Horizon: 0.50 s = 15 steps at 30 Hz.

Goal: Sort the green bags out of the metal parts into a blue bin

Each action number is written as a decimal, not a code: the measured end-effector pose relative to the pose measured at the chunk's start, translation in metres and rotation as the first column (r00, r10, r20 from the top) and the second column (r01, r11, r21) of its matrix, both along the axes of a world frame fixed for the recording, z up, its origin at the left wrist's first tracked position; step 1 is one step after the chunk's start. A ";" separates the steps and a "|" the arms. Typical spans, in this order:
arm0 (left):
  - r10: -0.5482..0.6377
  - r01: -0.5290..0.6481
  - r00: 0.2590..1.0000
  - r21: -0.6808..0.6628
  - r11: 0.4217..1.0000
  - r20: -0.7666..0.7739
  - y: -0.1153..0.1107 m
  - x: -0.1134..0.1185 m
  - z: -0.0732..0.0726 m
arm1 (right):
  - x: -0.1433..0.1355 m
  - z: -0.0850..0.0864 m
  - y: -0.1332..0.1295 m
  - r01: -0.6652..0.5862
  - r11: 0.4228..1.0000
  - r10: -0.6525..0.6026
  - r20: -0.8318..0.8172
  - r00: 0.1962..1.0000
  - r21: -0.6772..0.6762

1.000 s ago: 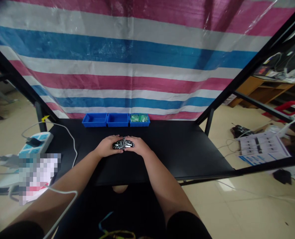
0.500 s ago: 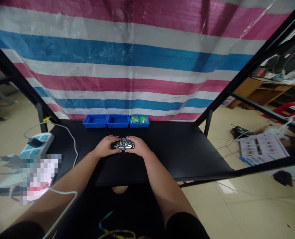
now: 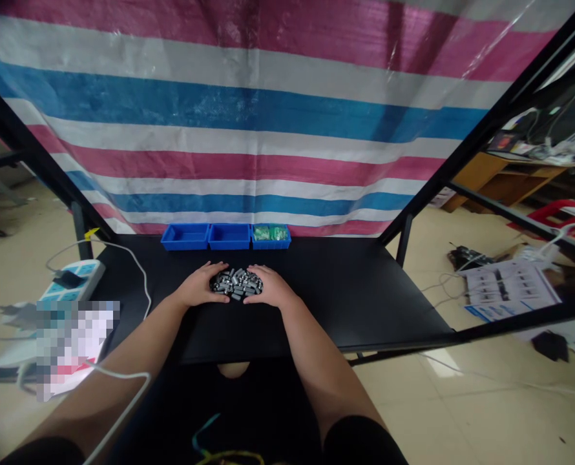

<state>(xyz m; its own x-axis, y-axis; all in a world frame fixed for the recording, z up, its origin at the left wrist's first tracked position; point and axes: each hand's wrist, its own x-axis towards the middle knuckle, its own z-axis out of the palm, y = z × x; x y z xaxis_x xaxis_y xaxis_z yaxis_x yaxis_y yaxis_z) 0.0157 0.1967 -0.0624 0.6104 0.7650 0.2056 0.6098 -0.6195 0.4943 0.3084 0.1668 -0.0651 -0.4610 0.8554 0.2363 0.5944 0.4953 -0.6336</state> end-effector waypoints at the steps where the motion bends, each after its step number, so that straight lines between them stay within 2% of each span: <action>1: 0.000 0.000 1.000 -0.011 1.000 0.006 0.000 0.001 -0.001 | 0.000 0.000 0.000 -0.004 1.000 0.004 0.008 1.000 0.006; 11: -0.039 0.042 0.995 -0.033 0.999 0.094 0.001 0.003 0.000 | -0.003 -0.005 0.006 -0.038 0.999 0.038 -0.047 0.998 0.014; 15: -0.052 0.056 0.992 -0.029 0.998 0.111 0.001 0.003 0.000 | -0.001 -0.006 0.005 0.008 1.000 -0.009 -0.028 1.000 -0.020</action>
